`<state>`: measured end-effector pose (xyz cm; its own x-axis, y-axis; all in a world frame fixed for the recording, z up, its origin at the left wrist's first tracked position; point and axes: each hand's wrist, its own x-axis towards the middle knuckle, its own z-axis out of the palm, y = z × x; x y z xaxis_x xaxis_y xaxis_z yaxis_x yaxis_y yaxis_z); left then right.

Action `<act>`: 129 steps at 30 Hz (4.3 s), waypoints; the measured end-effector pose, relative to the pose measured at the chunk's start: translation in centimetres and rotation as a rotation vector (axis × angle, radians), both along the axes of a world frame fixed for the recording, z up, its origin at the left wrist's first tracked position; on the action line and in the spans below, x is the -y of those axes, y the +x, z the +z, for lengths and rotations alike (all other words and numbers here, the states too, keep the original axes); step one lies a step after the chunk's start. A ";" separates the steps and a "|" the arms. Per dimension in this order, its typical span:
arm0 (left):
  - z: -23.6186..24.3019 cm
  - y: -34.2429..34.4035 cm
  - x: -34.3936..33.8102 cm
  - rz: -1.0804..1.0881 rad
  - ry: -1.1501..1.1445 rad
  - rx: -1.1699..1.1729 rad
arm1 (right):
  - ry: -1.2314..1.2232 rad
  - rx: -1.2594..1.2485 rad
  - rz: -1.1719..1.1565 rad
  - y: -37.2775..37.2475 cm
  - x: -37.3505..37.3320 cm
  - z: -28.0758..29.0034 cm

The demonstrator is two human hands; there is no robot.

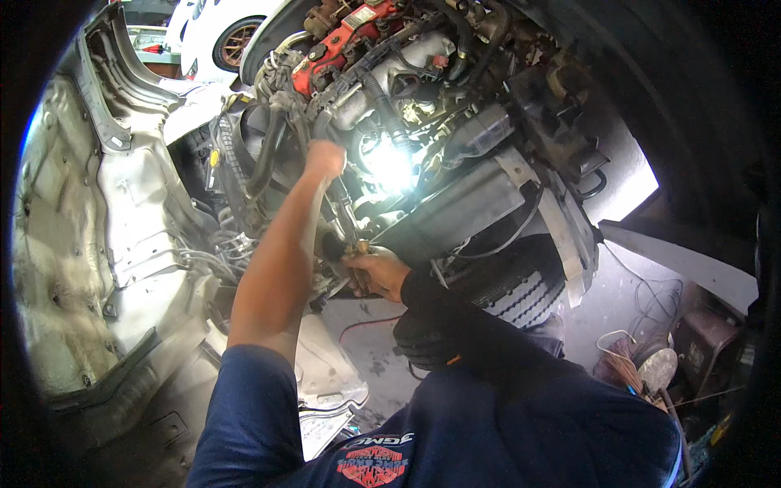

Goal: The person works under the hood of a white car, using a flashlight and hand tools to remove a metal pipe from the engine. After detaching the pipe, they wipe it with a cloth and place it on the floor.

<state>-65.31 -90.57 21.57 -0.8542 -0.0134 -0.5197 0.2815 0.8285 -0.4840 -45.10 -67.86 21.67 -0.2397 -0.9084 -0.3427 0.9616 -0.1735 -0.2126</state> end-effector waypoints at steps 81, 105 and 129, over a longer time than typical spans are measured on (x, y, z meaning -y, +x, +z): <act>1.8 -0.6 -2.4 -0.048 -0.091 -0.025 | -0.040 -0.169 0.096 -2.8 -2.4 -1.1; 1.7 -1.2 -1.9 -0.044 -0.119 0.172 | 0.131 -0.313 -0.173 0.5 1.4 0.2; 0.9 -1.9 -1.2 -0.140 -0.132 0.223 | 0.063 0.016 0.046 -1.2 0.7 1.1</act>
